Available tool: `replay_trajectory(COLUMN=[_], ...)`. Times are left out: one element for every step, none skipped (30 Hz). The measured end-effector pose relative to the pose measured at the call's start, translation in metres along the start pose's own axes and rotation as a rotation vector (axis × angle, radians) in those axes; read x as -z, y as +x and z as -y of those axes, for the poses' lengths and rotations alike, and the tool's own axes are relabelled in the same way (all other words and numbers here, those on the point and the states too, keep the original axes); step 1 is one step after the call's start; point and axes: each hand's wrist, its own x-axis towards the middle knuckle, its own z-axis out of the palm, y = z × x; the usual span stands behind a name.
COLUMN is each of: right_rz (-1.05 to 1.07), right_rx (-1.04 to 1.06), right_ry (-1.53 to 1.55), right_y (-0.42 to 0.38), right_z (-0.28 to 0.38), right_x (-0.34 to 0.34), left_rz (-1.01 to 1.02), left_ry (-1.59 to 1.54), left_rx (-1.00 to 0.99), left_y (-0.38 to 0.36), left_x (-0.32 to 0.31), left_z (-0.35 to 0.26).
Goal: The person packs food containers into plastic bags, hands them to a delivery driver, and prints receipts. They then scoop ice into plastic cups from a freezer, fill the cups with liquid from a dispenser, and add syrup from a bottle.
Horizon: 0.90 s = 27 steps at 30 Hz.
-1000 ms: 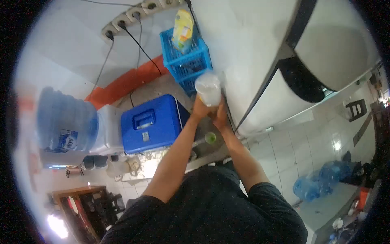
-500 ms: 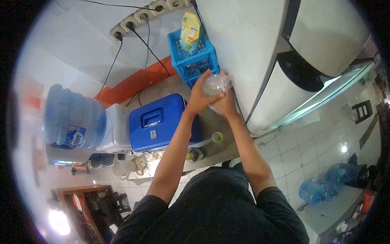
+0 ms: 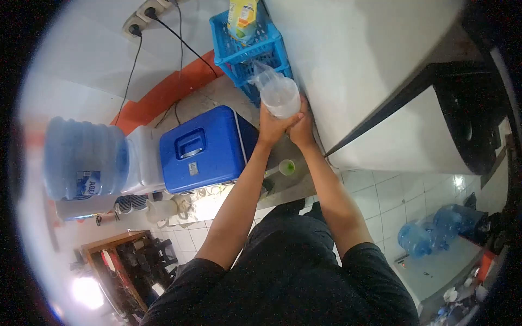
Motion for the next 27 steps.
replay_trajectory(right_rz=[0.023, 0.022, 0.028, 0.033, 0.070, 0.069, -0.016, -0.098, -0.093, 0.034, 0.150, 0.157, 0.194, 0.234, 0.174, 0.180, 0.136, 0.088, 0.085, 0.137, 0.187, 0.184, 0.154, 0.120, 0.118, 0.054, -0.020], right_rx=[-0.045, -0.043, -0.027, -0.007, -0.093, -0.081, -0.361, -0.637, -0.635, -0.364, -0.091, -0.090, -0.122, -0.158, -0.292, -0.292, -0.110, 0.065, 0.045, -0.024, -0.075, -0.070, -0.162, -0.261, -0.275, -0.542, -0.800], right_ry=[-0.017, -0.027, -0.091, -0.150, -0.052, -0.051, 0.575, 1.200, 1.195, 0.632, 0.072, 0.075, 0.064, 0.053, 0.344, 0.349, 0.119, -0.112, -0.111, -0.093, -0.075, -0.074, 0.106, 0.286, 0.282, 0.697, 1.113], right_y=[-0.001, -0.009, -0.020, -0.025, -0.026, -0.022, -0.019, -0.016, -0.016, -0.018, -0.021, -0.016, -0.009, -0.008, -0.010, -0.005, 0.001, 0.003, -0.003, -0.011, -0.010, -0.012, -0.018, -0.025, -0.025, -0.014, -0.006], right_z=[0.005, -0.007, -0.023, -0.032, -0.021, -0.011, -0.002, 0.004, 0.002, -0.007, -0.013, -0.006, 0.009, 0.017, 0.022, 0.025, 0.028, 0.029, 0.024, 0.016, 0.007, -0.013, -0.041, -0.055, -0.040, -0.010, 0.007], right_x=[0.005, 0.008, 0.006, 0.006, 0.011, 0.010, 0.006, 0.005, 0.007, 0.011, 0.014, 0.017, 0.020, 0.020, 0.010, 0.009, 0.010, 0.011, 0.012, 0.014, 0.014, 0.010, 0.004, 0.002, 0.004, 0.007, 0.010], left_rz=[0.030, 0.062, 0.068, 0.047, 0.021, 0.021, 0.035, 0.045, 0.040, 0.021, 0.001, -0.006, -0.010, -0.013, -0.031, -0.037, -0.034, -0.027, -0.019, 0.036, 0.086, 0.088, 0.088, 0.092, 0.095, 0.116, 0.136], left_ry=[-0.083, -0.164, -0.171, -0.162, -0.149, -0.150, 0.039, 0.224, 0.219, 0.092, -0.032, -0.029, 0.079, 0.189, 0.180, 0.185, 0.173, 0.161, 0.164, 0.113, 0.060, 0.061, 0.080, 0.099, 0.096, 0.146, 0.195], left_rx=[0.074, 0.148, 0.142, 0.150, 0.162, 0.149, 0.122, 0.097, 0.094, 0.080, 0.070, 0.070, 0.007, -0.051, -0.057, -0.056, -0.034, -0.005, 0.013, 0.082, 0.133, 0.128, 0.128, 0.137, 0.151, 0.132, 0.108], left_y=[0.000, -0.003, -0.008, -0.014, -0.019, -0.018, -0.015, -0.012, -0.010, -0.003, 0.003, 0.011, 0.020, 0.023, 0.024, 0.023, 0.018, 0.013, 0.005, -0.003, -0.004, -0.003, -0.002, -0.005, -0.006, 0.002, 0.008], left_x=[-0.002, -0.004, -0.007, -0.007, -0.006, -0.003, -0.001, 0.001, 0.001, -0.001, -0.001, -0.001, 0.000, 0.004, 0.005, 0.006, 0.006, 0.006, 0.007, 0.010, 0.012, 0.013, 0.012, 0.011, 0.011, 0.012, 0.013], left_z=[0.003, 0.008, 0.015, 0.029, 0.034, 0.039, 0.034, 0.030, 0.026, 0.000, -0.022, -0.036, -0.048, -0.050, -0.050, -0.045, -0.039, -0.032, -0.019, -0.004, 0.009, 0.015, 0.020, 0.023, 0.023, 0.020, 0.014])
